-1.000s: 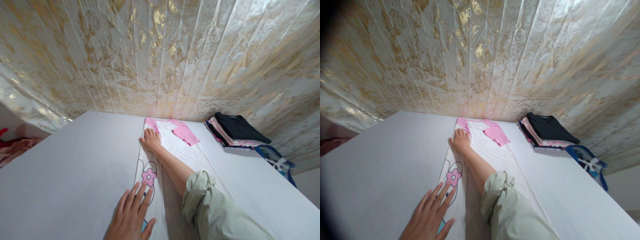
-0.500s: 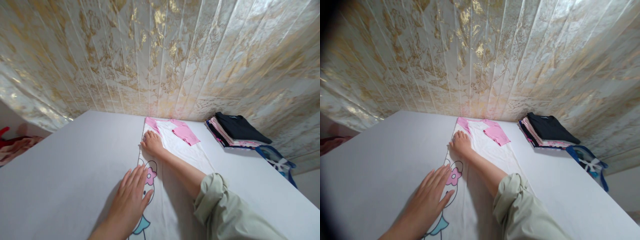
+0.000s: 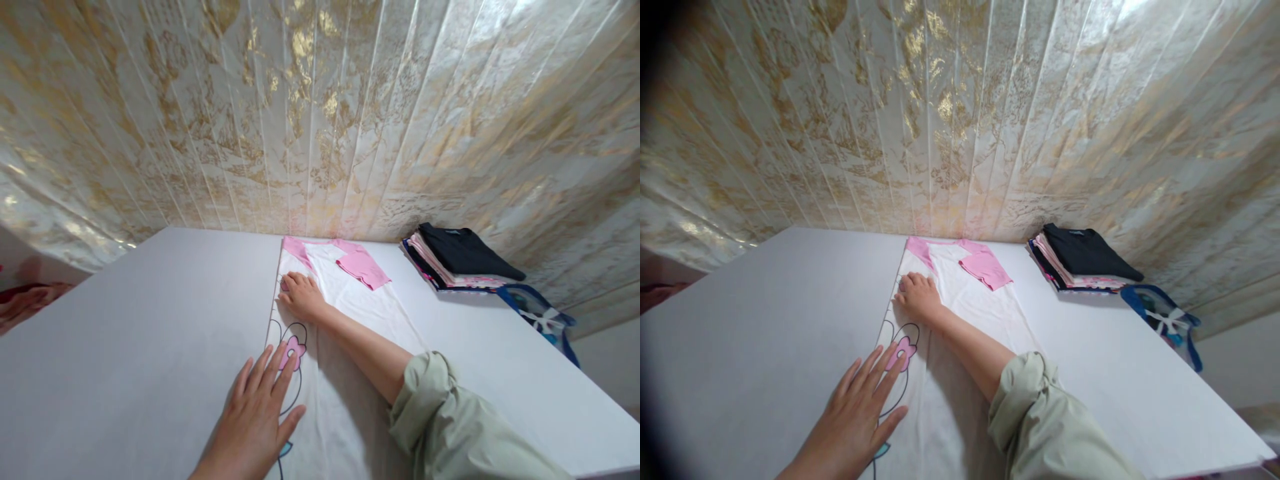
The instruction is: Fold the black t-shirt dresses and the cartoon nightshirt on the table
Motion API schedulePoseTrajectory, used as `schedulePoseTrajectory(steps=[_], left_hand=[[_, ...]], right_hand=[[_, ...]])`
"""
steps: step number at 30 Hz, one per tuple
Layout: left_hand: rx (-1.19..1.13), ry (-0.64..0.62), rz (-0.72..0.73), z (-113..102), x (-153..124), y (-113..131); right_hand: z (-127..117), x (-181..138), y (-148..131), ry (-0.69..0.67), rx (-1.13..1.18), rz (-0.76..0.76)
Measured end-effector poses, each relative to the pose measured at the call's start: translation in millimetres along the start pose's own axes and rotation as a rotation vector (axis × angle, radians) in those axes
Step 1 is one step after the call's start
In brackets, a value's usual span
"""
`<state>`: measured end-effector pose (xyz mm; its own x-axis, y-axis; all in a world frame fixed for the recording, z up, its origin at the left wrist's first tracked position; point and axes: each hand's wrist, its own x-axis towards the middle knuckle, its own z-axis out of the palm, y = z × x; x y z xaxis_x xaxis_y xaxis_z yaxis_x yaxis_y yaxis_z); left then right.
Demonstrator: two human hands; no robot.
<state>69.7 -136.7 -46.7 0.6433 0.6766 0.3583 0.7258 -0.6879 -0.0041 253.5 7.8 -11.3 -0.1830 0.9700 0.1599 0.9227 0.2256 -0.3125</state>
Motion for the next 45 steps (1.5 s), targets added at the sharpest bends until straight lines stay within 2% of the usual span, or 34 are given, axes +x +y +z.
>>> schedulePoseTrajectory(steps=[3, 6, 9, 11, 14, 17, 20, 23, 25, 28, 30, 33, 39, 45], left_hand=[[-0.050, -0.083, -0.053, -6, 7, -6], [-0.097, -0.138, -0.116, -17, 25, -17], [-0.126, -0.180, -0.132, -26, 61, -30], [-0.140, -0.237, -0.145, -25, 91, -35], [-0.146, -0.229, -0.158, -11, 136, -35], [-0.124, -0.221, -0.173, 11, 167, -30], [-0.079, -0.309, -0.171, 35, 179, -30], [-0.041, -0.312, -0.150, 49, 178, -37], [-0.028, -0.296, -0.138, 53, 176, -42], [-0.022, -0.277, -0.129, 54, 174, -46], [-0.018, -0.260, -0.128, 54, 174, -46], [-0.012, -0.247, -0.124, 54, 174, -45], [0.004, -0.269, -0.133, 50, 175, -43], [0.008, -0.267, -0.137, 50, 174, -42]], right_hand=[[-21, -23, 1, -0.029, 0.053, -0.023], [-45, -57, 17, -0.098, 0.046, -0.018], [-69, -92, 56, -0.153, -0.013, 0.045], [-83, -115, 92, -0.115, -0.062, 0.142], [-96, -152, 145, -0.012, -0.140, 0.379], [-96, -190, 174, 0.041, -0.165, 0.507], [-83, -222, 176, 0.065, -0.159, 0.525], [-70, -238, 164, 0.088, -0.186, 0.523], [-70, -240, 161, 0.089, -0.189, 0.521], [-84, -227, 173, 0.049, -0.098, 0.491], [-96, -208, 189, 0.039, 0.001, 0.491], [-107, -169, 213, 0.090, 0.089, 0.581], [-95, -101, 238, 0.160, 0.098, 0.736], [-86, -88, 239, 0.195, 0.099, 0.817]])
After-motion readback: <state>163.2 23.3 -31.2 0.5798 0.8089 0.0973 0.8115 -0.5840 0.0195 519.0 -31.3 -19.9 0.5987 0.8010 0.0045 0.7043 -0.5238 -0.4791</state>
